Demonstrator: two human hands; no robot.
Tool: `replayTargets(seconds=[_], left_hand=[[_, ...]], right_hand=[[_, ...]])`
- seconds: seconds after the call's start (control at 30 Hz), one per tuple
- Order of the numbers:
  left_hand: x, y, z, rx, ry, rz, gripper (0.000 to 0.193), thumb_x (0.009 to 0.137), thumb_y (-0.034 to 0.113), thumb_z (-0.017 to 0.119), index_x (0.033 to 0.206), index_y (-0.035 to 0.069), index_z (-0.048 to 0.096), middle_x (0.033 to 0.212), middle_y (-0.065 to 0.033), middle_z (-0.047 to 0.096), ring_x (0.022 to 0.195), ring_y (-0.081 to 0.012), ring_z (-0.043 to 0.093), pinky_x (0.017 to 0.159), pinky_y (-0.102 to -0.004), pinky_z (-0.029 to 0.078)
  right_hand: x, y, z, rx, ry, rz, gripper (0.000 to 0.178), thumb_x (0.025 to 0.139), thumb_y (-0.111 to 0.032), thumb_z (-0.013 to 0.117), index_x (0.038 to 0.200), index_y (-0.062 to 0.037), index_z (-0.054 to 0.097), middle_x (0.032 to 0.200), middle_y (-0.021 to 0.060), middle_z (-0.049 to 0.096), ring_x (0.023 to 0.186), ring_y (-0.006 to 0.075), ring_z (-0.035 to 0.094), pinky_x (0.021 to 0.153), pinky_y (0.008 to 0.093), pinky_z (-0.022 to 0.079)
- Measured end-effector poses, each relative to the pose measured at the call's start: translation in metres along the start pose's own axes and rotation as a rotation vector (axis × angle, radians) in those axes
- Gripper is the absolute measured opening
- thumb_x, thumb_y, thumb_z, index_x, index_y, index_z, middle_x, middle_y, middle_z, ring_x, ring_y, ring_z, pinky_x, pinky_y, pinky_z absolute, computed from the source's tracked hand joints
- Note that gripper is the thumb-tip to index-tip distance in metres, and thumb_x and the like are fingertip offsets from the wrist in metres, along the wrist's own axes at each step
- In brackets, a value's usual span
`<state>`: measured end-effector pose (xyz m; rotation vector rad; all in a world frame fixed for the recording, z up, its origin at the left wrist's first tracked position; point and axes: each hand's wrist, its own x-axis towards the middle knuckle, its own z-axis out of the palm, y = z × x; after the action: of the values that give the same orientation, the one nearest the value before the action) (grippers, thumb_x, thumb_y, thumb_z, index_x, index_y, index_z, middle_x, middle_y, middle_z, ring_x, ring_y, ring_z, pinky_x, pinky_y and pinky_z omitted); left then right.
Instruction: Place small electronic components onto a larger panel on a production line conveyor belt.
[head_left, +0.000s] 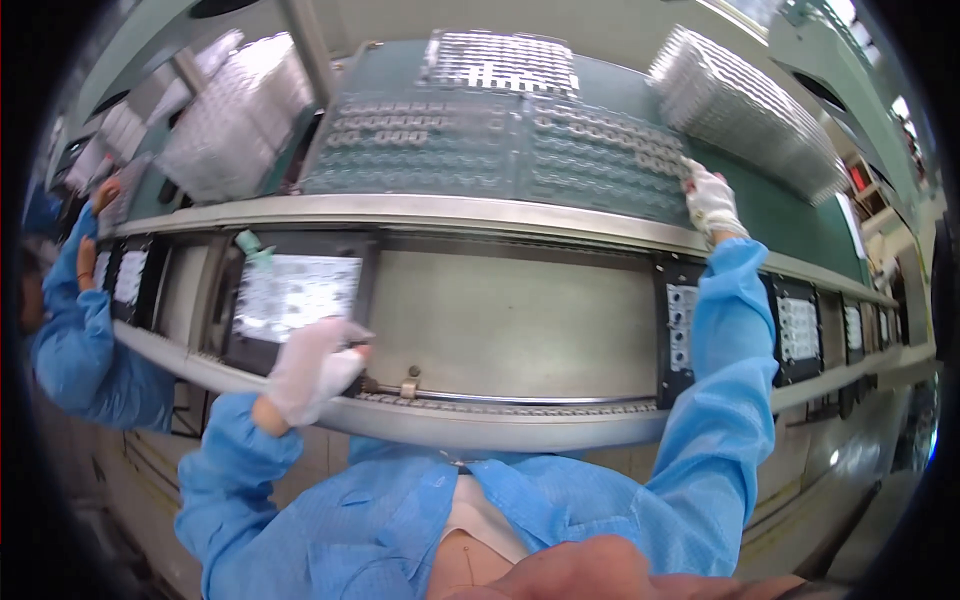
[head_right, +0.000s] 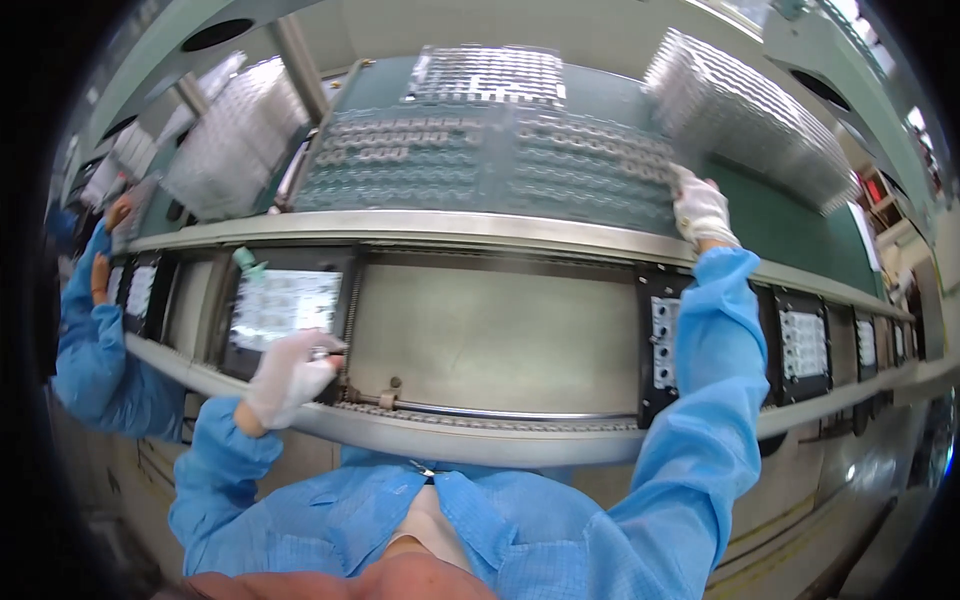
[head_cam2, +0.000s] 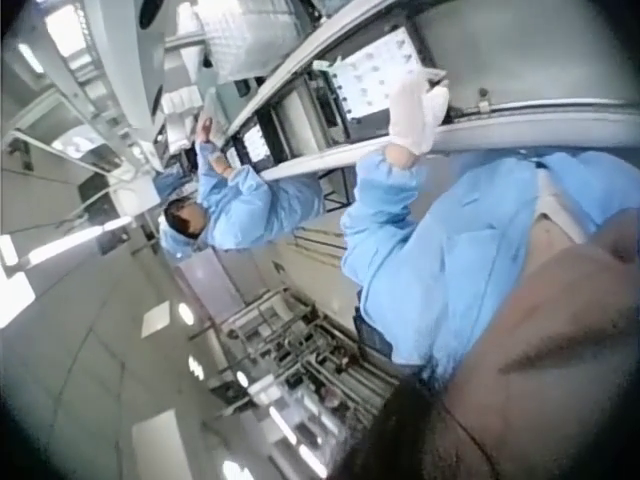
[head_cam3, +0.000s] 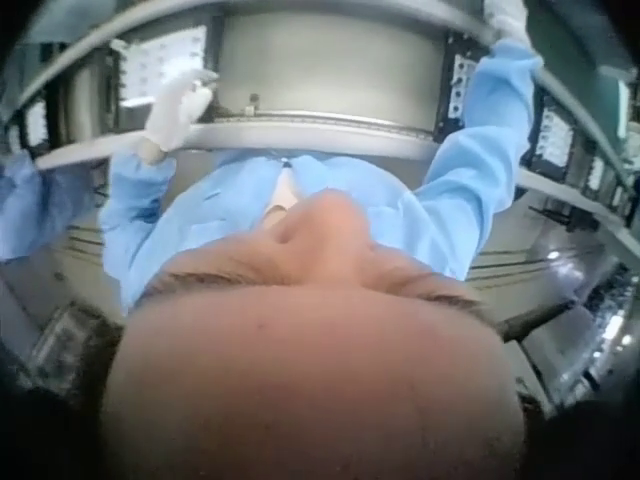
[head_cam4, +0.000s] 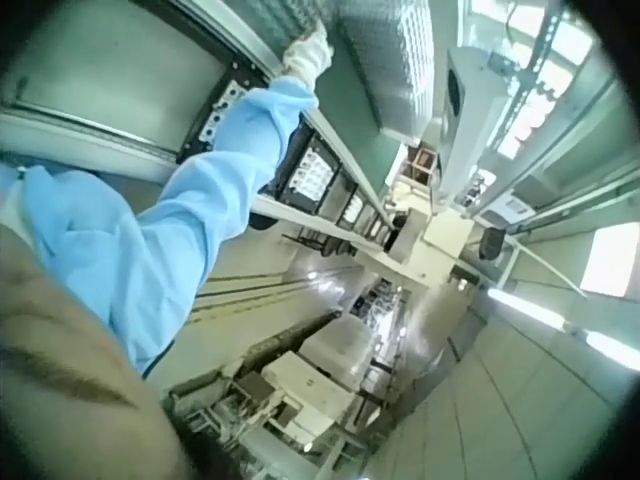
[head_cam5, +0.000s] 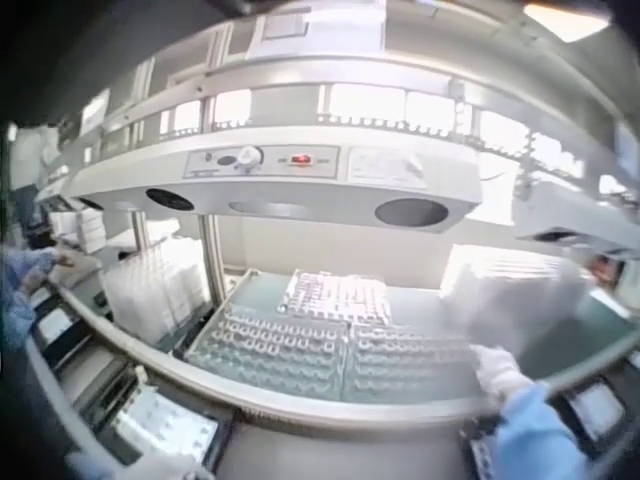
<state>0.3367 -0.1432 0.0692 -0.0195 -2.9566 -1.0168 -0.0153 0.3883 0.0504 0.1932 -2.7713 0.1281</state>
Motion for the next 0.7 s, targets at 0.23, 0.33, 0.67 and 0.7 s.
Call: replayTargets(seconds=[0.23, 0.33, 0.67, 0.7], left_hand=[[0.022, 0.059, 0.008, -0.066, -0.383, 0.373, 0.029, 0.087, 0.019, 0.069, 0.113, 0.004, 0.068, 0.096, -0.0200, 0.069, 0.090, -0.0332, 0.068, 0.079, -0.0390, 0.054], [0.061, 0.080, 0.036, -0.282, -0.513, 0.545, 0.029, 0.086, 0.016, 0.063, 0.110, 0.001, 0.069, 0.094, -0.0179, 0.071, 0.091, -0.0373, 0.069, 0.081, -0.0448, 0.054], [0.328, 0.010, 0.100, 0.313, 0.244, 0.277, 0.036, 0.089, 0.000, 0.055, 0.122, 0.010, 0.066, 0.098, -0.0160, 0.072, 0.093, -0.0343, 0.069, 0.084, -0.0435, 0.055], [0.335, -0.002, 0.104, 0.273, 0.199, 0.313, 0.038, 0.089, 0.000, 0.053, 0.124, 0.010, 0.065, 0.098, -0.0147, 0.072, 0.092, -0.0335, 0.069, 0.083, -0.0431, 0.055]], right_hand=[[0.004, -0.028, -0.027, -0.042, -0.042, 0.028, 0.045, 0.090, -0.015, 0.057, 0.133, -0.0266, 0.062, 0.105, 0.0194, 0.069, 0.098, 0.0380, 0.066, 0.087, 0.0458, 0.053], [0.004, -0.002, -0.006, -0.015, 0.041, -0.004, 0.051, 0.090, -0.008, 0.055, 0.138, -0.0245, 0.059, 0.092, 0.0173, 0.067, 0.091, 0.0357, 0.066, 0.086, 0.0430, 0.053], [-0.109, 0.030, -0.006, 0.693, 0.011, 0.031, 0.059, 0.094, 0.002, 0.051, 0.151, -0.0097, 0.041, 0.089, 0.0052, 0.056, 0.073, 0.0130, 0.059, 0.072, 0.0289, 0.053], [-0.121, 0.019, -0.014, 0.717, -0.052, 0.020, 0.061, 0.092, 0.003, 0.051, 0.151, -0.0090, 0.040, 0.090, 0.0048, 0.055, 0.075, 0.0126, 0.059, 0.073, 0.0284, 0.054]])
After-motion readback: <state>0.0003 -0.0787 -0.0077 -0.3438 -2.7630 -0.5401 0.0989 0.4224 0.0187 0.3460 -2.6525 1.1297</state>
